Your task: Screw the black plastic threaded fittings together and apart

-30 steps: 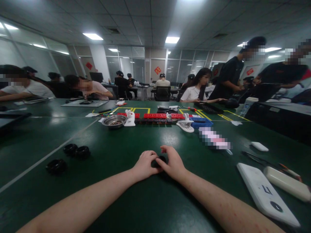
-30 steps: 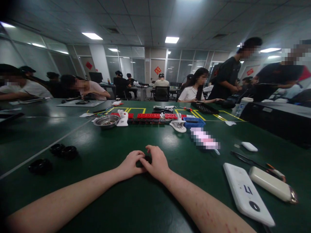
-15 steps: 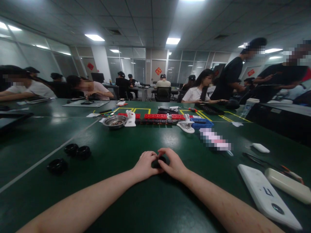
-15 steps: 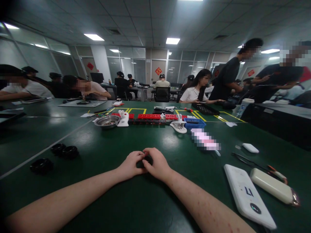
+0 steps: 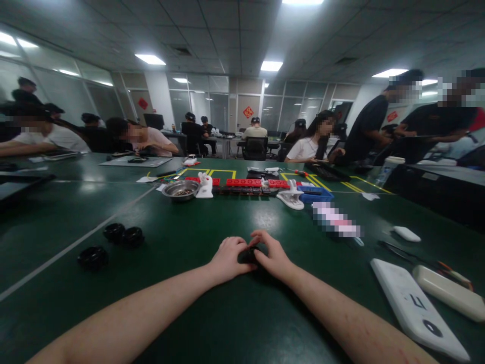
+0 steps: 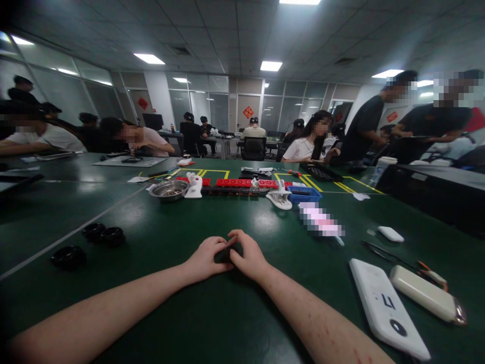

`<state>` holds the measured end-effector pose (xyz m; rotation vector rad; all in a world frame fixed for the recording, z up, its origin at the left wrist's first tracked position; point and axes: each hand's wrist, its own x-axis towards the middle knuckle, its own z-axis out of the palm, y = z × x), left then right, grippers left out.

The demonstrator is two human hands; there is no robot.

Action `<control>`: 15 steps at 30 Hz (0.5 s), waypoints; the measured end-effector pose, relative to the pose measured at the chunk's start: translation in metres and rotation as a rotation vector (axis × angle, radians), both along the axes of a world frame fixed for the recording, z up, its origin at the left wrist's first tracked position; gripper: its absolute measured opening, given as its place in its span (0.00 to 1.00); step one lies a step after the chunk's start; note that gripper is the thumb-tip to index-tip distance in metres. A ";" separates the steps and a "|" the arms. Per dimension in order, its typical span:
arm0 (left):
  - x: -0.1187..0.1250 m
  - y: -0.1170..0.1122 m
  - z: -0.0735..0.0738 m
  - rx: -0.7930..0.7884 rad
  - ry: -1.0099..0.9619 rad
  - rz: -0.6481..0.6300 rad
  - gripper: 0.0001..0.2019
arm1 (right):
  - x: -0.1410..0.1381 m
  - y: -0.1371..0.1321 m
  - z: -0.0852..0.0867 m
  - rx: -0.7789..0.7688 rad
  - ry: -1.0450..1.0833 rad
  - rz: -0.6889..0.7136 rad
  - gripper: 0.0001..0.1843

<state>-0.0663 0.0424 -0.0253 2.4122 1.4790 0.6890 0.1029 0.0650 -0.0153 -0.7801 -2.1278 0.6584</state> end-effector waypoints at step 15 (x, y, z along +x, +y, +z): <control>0.001 0.001 0.000 0.005 0.003 0.005 0.20 | -0.001 -0.011 0.006 0.168 -0.042 0.013 0.23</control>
